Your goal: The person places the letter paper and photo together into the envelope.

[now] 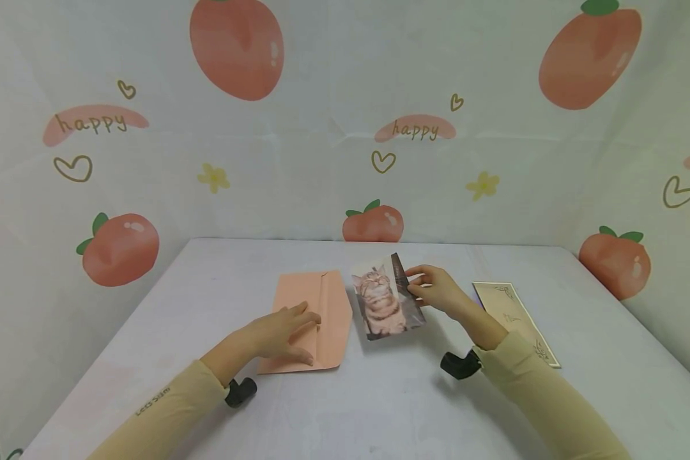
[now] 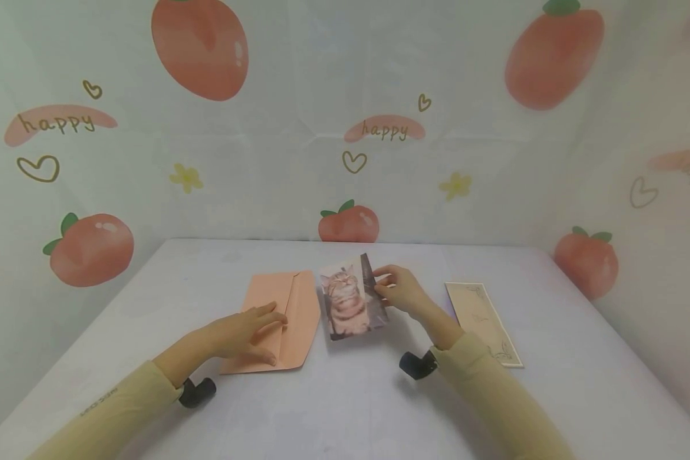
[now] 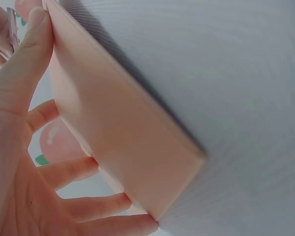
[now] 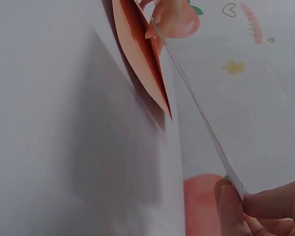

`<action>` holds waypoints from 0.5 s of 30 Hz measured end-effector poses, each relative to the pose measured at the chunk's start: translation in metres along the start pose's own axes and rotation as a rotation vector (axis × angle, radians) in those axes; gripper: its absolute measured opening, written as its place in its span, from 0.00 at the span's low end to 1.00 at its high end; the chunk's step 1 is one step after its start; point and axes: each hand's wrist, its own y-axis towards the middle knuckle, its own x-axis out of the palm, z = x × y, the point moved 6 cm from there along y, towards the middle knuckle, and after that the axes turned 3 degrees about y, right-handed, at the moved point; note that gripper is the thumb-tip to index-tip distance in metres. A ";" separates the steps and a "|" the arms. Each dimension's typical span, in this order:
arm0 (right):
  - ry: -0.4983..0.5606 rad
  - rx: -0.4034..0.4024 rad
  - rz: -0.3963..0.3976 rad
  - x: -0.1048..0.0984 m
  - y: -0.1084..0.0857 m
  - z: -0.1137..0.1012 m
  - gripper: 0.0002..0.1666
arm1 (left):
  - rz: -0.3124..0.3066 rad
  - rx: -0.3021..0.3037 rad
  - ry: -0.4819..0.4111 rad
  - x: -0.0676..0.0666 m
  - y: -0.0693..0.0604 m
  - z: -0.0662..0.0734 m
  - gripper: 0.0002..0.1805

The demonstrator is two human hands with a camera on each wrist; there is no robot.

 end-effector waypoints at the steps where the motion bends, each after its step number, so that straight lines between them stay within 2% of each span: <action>1: 0.001 0.003 0.000 0.001 0.000 0.000 0.21 | -0.001 -0.003 0.001 0.000 0.000 0.000 0.39; 15: 0.044 -0.016 0.000 0.013 0.007 0.000 0.20 | -0.008 0.009 -0.025 -0.002 -0.001 0.002 0.41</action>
